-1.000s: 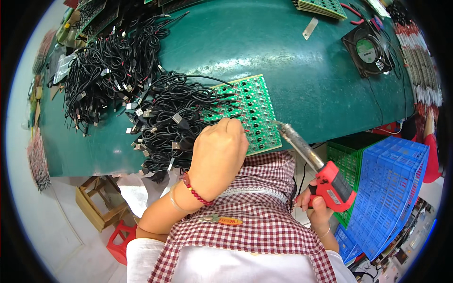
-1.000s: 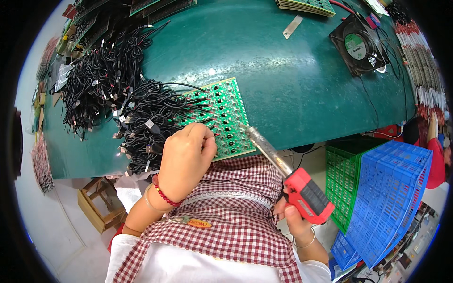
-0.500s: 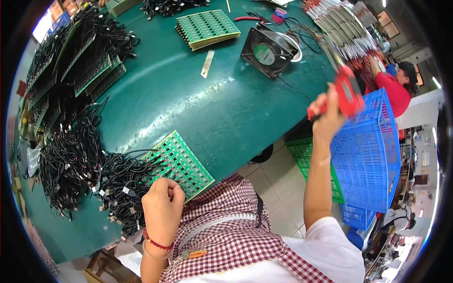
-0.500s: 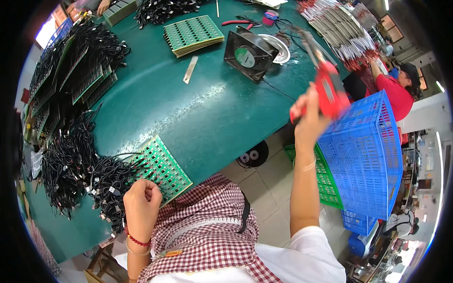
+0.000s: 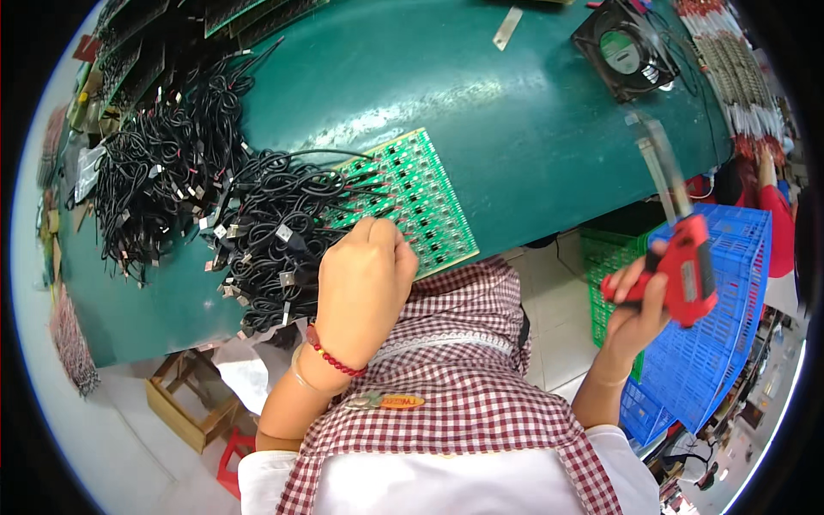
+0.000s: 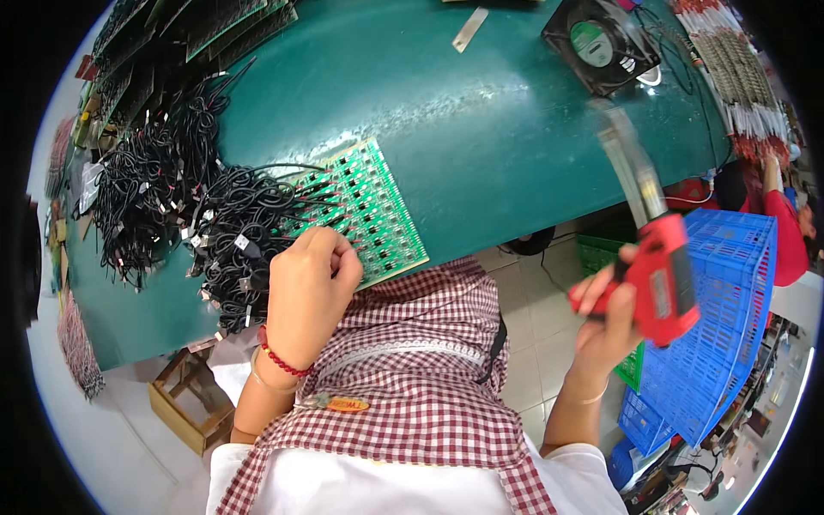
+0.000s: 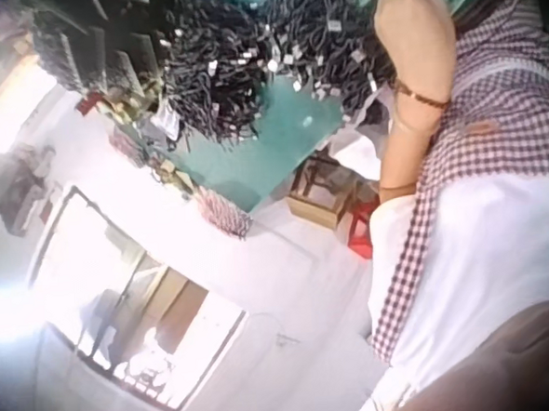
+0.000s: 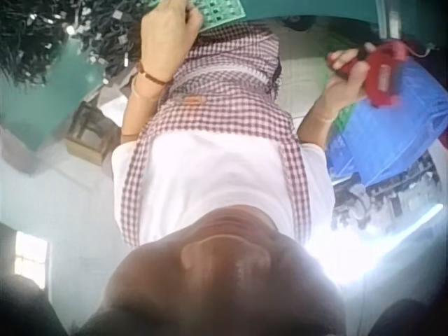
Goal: The person solders black wires onto a green printed circuit board using a manual soldering iron.
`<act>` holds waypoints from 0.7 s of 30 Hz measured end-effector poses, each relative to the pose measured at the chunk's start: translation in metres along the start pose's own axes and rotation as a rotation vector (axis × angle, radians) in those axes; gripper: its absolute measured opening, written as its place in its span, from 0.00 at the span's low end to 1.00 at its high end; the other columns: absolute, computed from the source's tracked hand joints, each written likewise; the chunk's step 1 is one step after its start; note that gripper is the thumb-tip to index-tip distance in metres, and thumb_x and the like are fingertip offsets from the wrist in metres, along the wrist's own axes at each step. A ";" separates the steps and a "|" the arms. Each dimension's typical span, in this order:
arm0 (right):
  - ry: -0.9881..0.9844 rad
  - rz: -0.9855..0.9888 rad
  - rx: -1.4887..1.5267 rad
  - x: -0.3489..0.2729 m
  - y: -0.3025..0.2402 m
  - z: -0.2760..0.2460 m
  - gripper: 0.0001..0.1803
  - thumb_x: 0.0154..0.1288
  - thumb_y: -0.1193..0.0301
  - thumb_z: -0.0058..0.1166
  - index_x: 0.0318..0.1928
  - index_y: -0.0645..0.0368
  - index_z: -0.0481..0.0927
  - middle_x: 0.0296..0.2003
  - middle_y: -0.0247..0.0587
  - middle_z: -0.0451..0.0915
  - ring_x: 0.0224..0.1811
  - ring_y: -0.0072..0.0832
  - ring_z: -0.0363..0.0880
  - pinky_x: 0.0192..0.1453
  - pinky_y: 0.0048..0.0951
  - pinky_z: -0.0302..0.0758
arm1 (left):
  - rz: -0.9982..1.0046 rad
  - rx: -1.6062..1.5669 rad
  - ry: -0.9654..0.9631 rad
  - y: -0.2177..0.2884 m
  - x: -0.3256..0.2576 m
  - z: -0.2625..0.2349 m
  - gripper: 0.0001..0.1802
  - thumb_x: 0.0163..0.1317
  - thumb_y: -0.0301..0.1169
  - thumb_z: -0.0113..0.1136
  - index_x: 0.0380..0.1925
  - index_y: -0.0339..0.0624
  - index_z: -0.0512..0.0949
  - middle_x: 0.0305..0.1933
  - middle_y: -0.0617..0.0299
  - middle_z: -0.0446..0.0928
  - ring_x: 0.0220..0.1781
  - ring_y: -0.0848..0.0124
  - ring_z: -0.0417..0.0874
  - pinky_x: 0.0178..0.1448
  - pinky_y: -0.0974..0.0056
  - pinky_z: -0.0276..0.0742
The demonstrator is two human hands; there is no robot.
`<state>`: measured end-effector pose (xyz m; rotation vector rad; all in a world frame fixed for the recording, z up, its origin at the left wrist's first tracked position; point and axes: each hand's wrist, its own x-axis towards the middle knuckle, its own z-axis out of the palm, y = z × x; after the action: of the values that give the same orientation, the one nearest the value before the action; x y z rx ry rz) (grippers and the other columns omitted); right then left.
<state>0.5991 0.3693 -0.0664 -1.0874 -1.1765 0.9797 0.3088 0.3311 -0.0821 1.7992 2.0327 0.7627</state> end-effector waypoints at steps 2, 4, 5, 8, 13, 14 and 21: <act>-0.092 0.114 0.033 -0.036 -0.001 0.004 0.24 0.69 0.61 0.52 0.56 0.66 0.67 0.22 0.35 0.71 0.19 0.21 0.67 0.28 0.27 0.70 | -0.020 0.013 -0.008 -0.001 -0.002 0.000 0.04 0.52 0.19 0.60 0.24 0.36 0.74 0.24 0.54 0.76 0.22 0.60 0.79 0.26 0.61 0.74; -0.267 0.283 0.014 -0.063 0.000 0.001 0.28 0.67 0.56 0.54 0.57 0.66 0.67 0.22 0.36 0.71 0.20 0.21 0.67 0.28 0.26 0.70 | -0.023 0.032 -0.005 -0.003 -0.004 0.001 0.04 0.51 0.20 0.60 0.23 0.36 0.74 0.24 0.54 0.76 0.22 0.60 0.79 0.26 0.61 0.74; -0.351 0.352 -0.032 -0.073 0.001 -0.002 0.30 0.67 0.54 0.54 0.57 0.65 0.68 0.22 0.38 0.71 0.20 0.21 0.67 0.28 0.25 0.69 | -0.018 0.047 0.004 -0.003 -0.005 0.001 0.04 0.51 0.20 0.60 0.23 0.36 0.73 0.24 0.54 0.76 0.21 0.60 0.79 0.26 0.61 0.74; -0.493 0.435 -0.061 -0.091 0.006 -0.002 0.30 0.66 0.55 0.55 0.57 0.66 0.67 0.22 0.39 0.72 0.20 0.22 0.67 0.26 0.26 0.69 | -0.024 0.033 0.005 -0.003 -0.006 0.000 0.05 0.51 0.20 0.60 0.23 0.37 0.73 0.24 0.54 0.76 0.21 0.60 0.79 0.25 0.61 0.74; -0.526 0.610 0.079 -0.087 0.008 0.007 0.09 0.62 0.69 0.59 0.33 0.64 0.77 0.25 0.35 0.76 0.26 0.21 0.72 0.31 0.26 0.70 | -0.023 0.028 0.036 -0.004 -0.007 0.003 0.05 0.50 0.20 0.61 0.23 0.37 0.73 0.23 0.54 0.75 0.21 0.59 0.78 0.25 0.61 0.73; -0.534 0.607 0.041 -0.087 0.009 0.007 0.09 0.61 0.70 0.58 0.31 0.64 0.77 0.24 0.36 0.76 0.26 0.22 0.72 0.31 0.25 0.70 | -0.015 0.026 0.039 -0.003 -0.006 0.003 0.05 0.50 0.20 0.61 0.23 0.37 0.73 0.23 0.54 0.75 0.21 0.59 0.78 0.25 0.60 0.73; -0.572 0.568 -0.106 -0.088 0.013 0.006 0.07 0.57 0.71 0.59 0.29 0.63 0.78 0.24 0.36 0.76 0.26 0.27 0.74 0.32 0.29 0.70 | -0.003 0.034 0.039 -0.004 -0.005 0.004 0.06 0.49 0.20 0.61 0.23 0.37 0.72 0.23 0.54 0.75 0.21 0.58 0.77 0.24 0.58 0.73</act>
<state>0.5807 0.2875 -0.0967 -1.3049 -1.4115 1.7692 0.3086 0.3262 -0.0888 1.8133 2.0847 0.7722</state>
